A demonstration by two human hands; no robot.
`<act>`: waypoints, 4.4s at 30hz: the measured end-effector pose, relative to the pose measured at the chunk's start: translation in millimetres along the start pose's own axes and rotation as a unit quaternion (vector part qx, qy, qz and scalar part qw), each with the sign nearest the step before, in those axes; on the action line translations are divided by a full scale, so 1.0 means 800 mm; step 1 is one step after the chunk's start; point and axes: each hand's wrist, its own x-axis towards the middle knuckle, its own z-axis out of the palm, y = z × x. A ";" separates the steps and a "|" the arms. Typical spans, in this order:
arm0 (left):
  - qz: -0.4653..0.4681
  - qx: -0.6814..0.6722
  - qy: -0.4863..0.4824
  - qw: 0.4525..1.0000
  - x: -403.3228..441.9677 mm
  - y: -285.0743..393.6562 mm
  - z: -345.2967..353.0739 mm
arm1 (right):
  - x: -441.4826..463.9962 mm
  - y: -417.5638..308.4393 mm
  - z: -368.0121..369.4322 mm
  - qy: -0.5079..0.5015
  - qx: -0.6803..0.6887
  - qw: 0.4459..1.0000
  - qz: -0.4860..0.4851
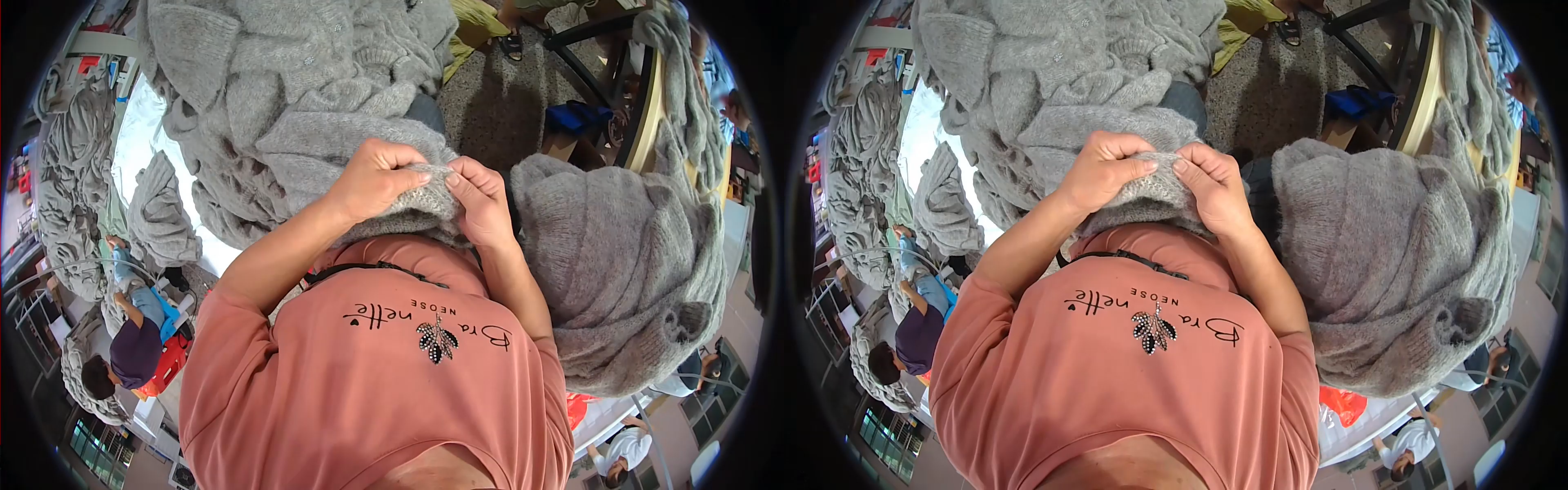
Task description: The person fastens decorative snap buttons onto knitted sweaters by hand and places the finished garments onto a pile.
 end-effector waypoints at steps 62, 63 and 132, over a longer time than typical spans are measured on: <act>-0.117 -0.275 -0.008 0.954 0.003 -0.004 0.023 | -0.013 -0.031 0.003 0.003 -0.297 0.946 -0.127; -0.108 -0.319 0.008 0.942 0.008 -0.003 0.026 | -0.009 -0.038 0.006 0.016 -0.283 0.952 -0.114; 0.121 0.095 0.033 0.988 -0.026 0.030 0.032 | -0.024 -0.043 0.012 0.037 -0.432 0.780 -0.452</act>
